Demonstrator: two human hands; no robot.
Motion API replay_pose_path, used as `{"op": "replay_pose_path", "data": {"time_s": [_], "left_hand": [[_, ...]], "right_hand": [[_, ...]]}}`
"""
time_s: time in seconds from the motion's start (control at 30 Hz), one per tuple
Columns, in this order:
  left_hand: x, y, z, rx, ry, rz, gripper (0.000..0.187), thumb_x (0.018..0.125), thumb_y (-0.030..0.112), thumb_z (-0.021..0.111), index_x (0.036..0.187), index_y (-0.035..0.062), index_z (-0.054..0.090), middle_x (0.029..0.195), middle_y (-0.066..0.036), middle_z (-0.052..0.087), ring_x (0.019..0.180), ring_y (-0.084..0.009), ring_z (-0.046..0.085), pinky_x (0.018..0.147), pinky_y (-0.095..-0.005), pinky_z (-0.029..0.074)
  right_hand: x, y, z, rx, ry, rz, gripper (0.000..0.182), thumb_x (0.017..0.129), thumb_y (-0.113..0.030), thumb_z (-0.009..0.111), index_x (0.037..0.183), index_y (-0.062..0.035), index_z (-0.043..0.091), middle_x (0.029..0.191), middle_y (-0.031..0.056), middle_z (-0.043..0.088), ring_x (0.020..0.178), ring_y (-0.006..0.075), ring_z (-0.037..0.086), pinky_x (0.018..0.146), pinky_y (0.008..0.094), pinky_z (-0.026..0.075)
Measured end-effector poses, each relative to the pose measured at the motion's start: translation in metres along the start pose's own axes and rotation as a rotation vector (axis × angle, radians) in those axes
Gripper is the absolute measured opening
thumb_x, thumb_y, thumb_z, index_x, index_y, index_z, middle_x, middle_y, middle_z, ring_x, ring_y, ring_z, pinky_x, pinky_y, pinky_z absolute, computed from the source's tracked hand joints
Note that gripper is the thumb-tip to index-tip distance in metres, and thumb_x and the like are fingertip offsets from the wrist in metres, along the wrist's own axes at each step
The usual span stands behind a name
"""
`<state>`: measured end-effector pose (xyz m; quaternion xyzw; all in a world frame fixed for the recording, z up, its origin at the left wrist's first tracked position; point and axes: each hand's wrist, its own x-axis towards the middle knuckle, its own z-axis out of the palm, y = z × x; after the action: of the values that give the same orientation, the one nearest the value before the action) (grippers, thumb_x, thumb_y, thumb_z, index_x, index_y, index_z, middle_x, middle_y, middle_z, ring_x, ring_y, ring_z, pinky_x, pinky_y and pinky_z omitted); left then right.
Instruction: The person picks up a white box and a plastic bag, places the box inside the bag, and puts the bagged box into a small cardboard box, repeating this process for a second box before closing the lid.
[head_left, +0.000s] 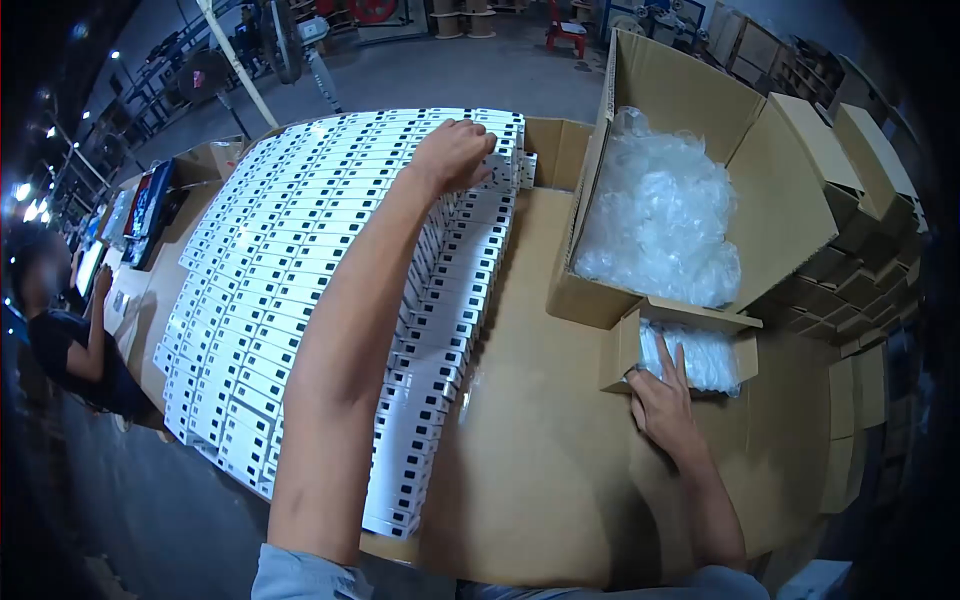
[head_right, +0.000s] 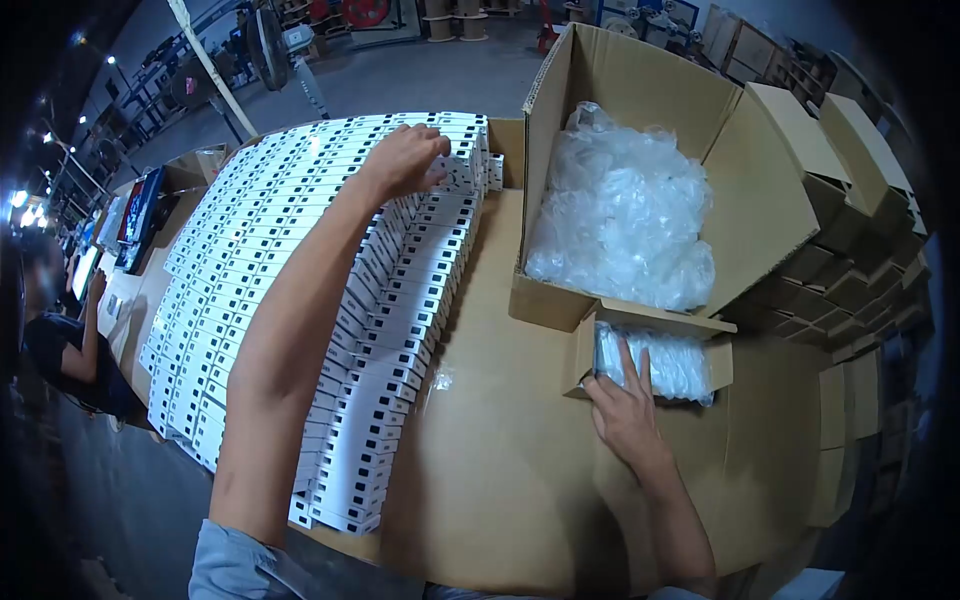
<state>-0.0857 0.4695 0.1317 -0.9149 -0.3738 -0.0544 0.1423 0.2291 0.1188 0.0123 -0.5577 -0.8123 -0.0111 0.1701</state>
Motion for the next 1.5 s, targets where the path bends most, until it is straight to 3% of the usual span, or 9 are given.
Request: {"op": "replay_pose_path", "data": {"time_s": [0.4,0.57,0.73,0.9,1.03,1.13,1.2,1.37,1.5], "left_hand": [[0.012,0.013,0.032,-0.013,0.198,-0.046,0.016,0.088,0.005,0.064,0.102,-0.0003,0.069,0.107,-0.016,0.066,0.105,-0.0320,0.065,0.096,-0.0434,0.053],[0.006,0.015,0.009,-0.098,0.256,-0.158,0.025,0.081,0.006,0.076,0.103,-0.0014,0.067,0.109,-0.017,0.064,0.104,-0.0349,0.065,0.095,-0.0434,0.054],[-0.026,0.046,-0.034,-0.369,0.441,-0.331,0.029,0.079,0.004,0.076,0.105,0.0006,0.064,0.114,-0.020,0.061,0.109,-0.0405,0.060,0.095,-0.0472,0.051],[-0.123,0.155,-0.087,-0.625,0.726,-0.470,0.030,0.079,-0.002,0.073,0.106,-0.0008,0.059,0.102,-0.020,0.066,0.096,-0.0377,0.064,0.085,-0.0440,0.052],[-0.203,0.293,-0.089,-0.815,0.634,-0.403,0.038,0.073,-0.009,0.074,0.107,0.0016,0.061,0.104,-0.016,0.066,0.101,-0.0342,0.066,0.084,-0.0428,0.054],[-0.218,0.368,-0.068,-0.803,0.467,-0.176,0.042,0.070,-0.007,0.078,0.107,0.0052,0.063,0.113,-0.012,0.065,0.112,-0.0345,0.064,0.094,-0.0444,0.055],[-0.212,0.391,-0.076,-0.855,0.292,-0.060,0.040,0.071,-0.002,0.082,0.105,0.0058,0.064,0.119,-0.012,0.063,0.118,-0.0367,0.061,0.100,-0.0458,0.053],[-0.128,0.353,-0.095,-1.032,0.184,0.023,0.026,0.084,0.015,0.082,0.099,0.0012,0.068,0.085,-0.013,0.068,0.077,-0.0252,0.070,0.070,-0.0361,0.056],[-0.001,0.323,-0.086,-0.806,0.270,0.054,0.025,0.085,0.019,0.080,0.100,0.0002,0.073,0.092,-0.018,0.074,0.079,-0.0345,0.072,0.076,-0.0403,0.056]], "right_hand": [[0.004,-0.014,-0.004,-0.016,0.035,0.099,0.034,0.076,0.000,0.067,0.109,-0.0044,0.063,0.105,0.0144,0.069,0.147,0.0414,0.036,0.117,0.0776,0.013],[-0.006,-0.033,-0.024,0.009,0.096,0.210,0.072,0.077,-0.004,0.070,0.146,-0.0044,0.049,0.118,0.0127,0.068,0.143,0.0387,0.042,0.117,0.0755,0.012],[-0.025,-0.064,-0.053,0.084,0.226,0.317,0.077,0.078,-0.004,0.071,0.149,-0.0048,0.044,0.142,0.0142,0.056,0.138,0.0387,0.046,0.119,0.0660,0.021],[-0.050,-0.099,-0.055,1.023,0.170,0.404,0.080,0.087,-0.007,0.073,0.156,-0.0063,0.034,0.145,0.0193,0.052,0.121,0.0281,0.060,0.100,0.0455,0.051],[-0.068,-0.108,-0.048,1.696,0.164,0.292,0.084,0.099,-0.018,0.068,0.163,-0.0100,0.014,0.147,0.0238,0.047,0.120,0.0261,0.060,0.096,0.0385,0.053],[-0.081,-0.095,-0.039,1.752,0.295,0.318,0.067,0.103,-0.019,0.062,0.160,-0.0081,0.030,0.138,0.0170,0.054,0.115,0.0185,0.059,0.094,0.0317,0.051],[-0.102,-0.075,-0.023,1.684,0.347,0.601,0.029,0.103,-0.009,0.057,0.131,-0.0025,0.063,0.114,0.0051,0.066,0.101,0.0086,0.059,0.088,0.0249,0.048],[-0.166,-0.021,-0.025,1.408,0.358,0.724,0.018,0.101,-0.002,0.054,0.110,0.0011,0.071,0.105,0.0069,0.070,0.094,0.0106,0.063,0.084,0.0245,0.052],[-0.174,-0.011,-0.059,1.329,0.427,0.781,0.018,0.098,-0.001,0.058,0.108,0.0012,0.072,0.100,0.0050,0.071,0.084,0.0102,0.066,0.078,0.0259,0.056]]}}
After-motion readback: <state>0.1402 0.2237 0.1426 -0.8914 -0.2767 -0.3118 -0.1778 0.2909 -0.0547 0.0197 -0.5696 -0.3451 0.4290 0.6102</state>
